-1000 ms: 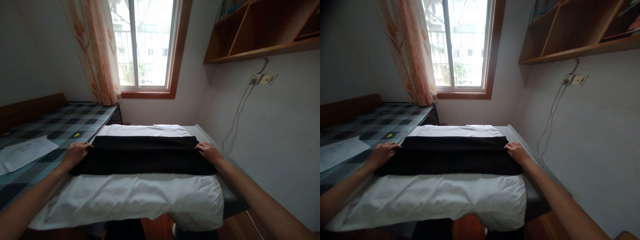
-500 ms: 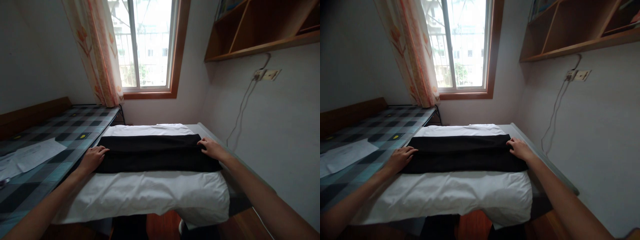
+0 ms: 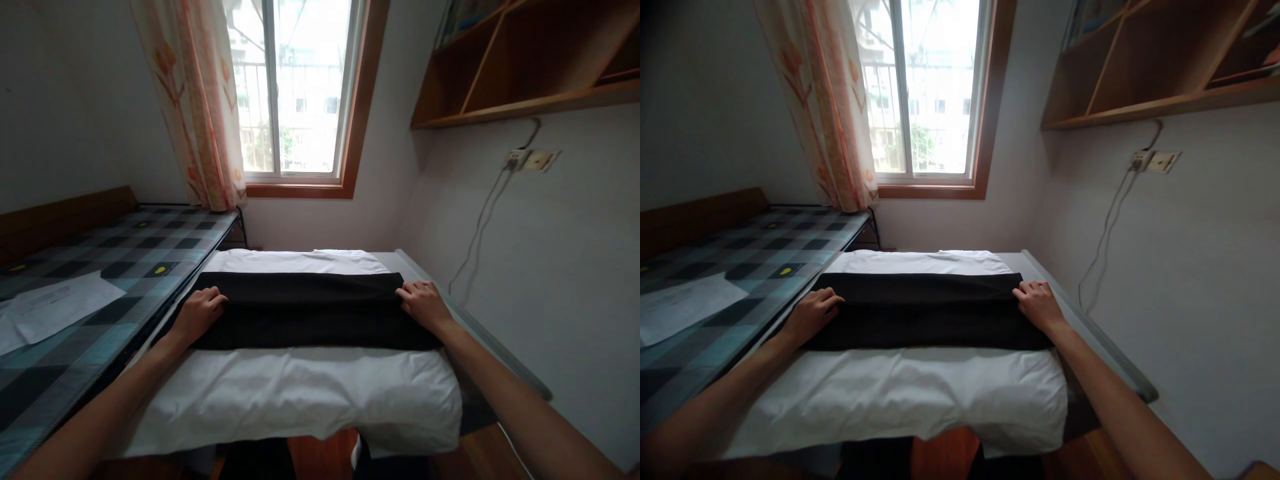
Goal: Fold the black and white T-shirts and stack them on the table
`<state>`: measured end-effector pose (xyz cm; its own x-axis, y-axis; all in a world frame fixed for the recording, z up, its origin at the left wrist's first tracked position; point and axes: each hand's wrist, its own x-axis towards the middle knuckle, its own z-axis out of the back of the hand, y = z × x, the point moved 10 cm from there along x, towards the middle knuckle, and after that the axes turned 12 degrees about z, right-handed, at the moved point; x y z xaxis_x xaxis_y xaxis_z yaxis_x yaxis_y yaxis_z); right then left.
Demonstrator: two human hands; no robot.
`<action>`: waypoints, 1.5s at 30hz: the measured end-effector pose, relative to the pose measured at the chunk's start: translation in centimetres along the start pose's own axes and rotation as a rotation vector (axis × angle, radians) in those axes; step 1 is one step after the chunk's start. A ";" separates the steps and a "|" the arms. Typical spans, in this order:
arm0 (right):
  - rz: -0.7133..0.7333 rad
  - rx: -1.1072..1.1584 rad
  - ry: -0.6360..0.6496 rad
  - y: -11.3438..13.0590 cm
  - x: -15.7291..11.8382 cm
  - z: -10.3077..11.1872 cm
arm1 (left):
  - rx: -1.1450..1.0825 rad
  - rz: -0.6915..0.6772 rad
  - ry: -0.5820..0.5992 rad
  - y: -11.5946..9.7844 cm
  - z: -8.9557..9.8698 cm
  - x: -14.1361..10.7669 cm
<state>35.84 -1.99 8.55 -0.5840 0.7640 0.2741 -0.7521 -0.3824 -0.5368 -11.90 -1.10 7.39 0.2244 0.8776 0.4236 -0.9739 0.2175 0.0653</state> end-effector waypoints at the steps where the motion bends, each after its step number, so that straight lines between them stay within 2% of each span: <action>1: 0.002 -0.001 0.005 0.2 -0.2 0.0 | -0.005 0.012 0.000 0.2 -0.2 0.0; 6: -0.018 0.053 0.036 0.5 -0.8 -0.2 | -0.006 0.025 0.076 0.1 -1.4 0.0; 10: -0.124 0.154 -0.012 0.3 1.2 1.0 | -0.104 0.027 0.146 -1.7 -1.1 1.6; 12: -0.188 0.258 -0.085 1.0 3.5 1.9 | -0.196 0.026 0.155 -3.6 -1.0 3.2; 15: -0.165 0.475 -0.112 4.2 8.4 1.7 | -0.335 -0.024 0.131 -7.6 -1.6 6.3; 18: -0.136 0.607 -0.069 7.7 12.6 0.1 | -0.373 -0.064 0.110 -11.3 -3.7 8.7; 20: -0.151 0.657 0.035 9.0 13.9 -2.1 | -0.344 -0.056 0.157 -12.6 -5.9 9.5; 23: -0.164 0.725 0.202 9.7 13.5 -5.4 | -0.303 -0.004 0.281 -12.5 -8.9 9.2; 25: -0.167 0.747 0.256 9.0 12.4 -6.7 | -0.287 0.039 0.325 -11.6 -9.9 8.8; 30: -0.239 0.685 0.323 5.1 8.8 -9.3 | -0.269 0.088 0.342 -10.4 -10.2 8.2; 36: -0.470 0.545 0.278 0.4 5.6 -12.1 | -0.271 0.096 0.316 -10.5 -10.2 8.2; 40: -0.505 0.528 0.239 0.0 5.3 -12.0 | -0.266 0.102 0.323 -10.6 -10.1 8.1; 42: -0.485 0.517 0.158 -0.1 5.6 -10.8 | -0.267 0.103 0.330 -10.7 -10.0 8.0; 45: -0.373 0.504 0.006 0.6 6.7 -8.3 | -0.265 0.104 0.332 -10.7 -9.9 8.0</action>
<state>34.04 7.19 3.41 -0.2534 0.8959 0.3650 -0.9575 -0.2859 0.0370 0.71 7.82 1.18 0.1664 0.9810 0.0992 -0.9590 0.1845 -0.2154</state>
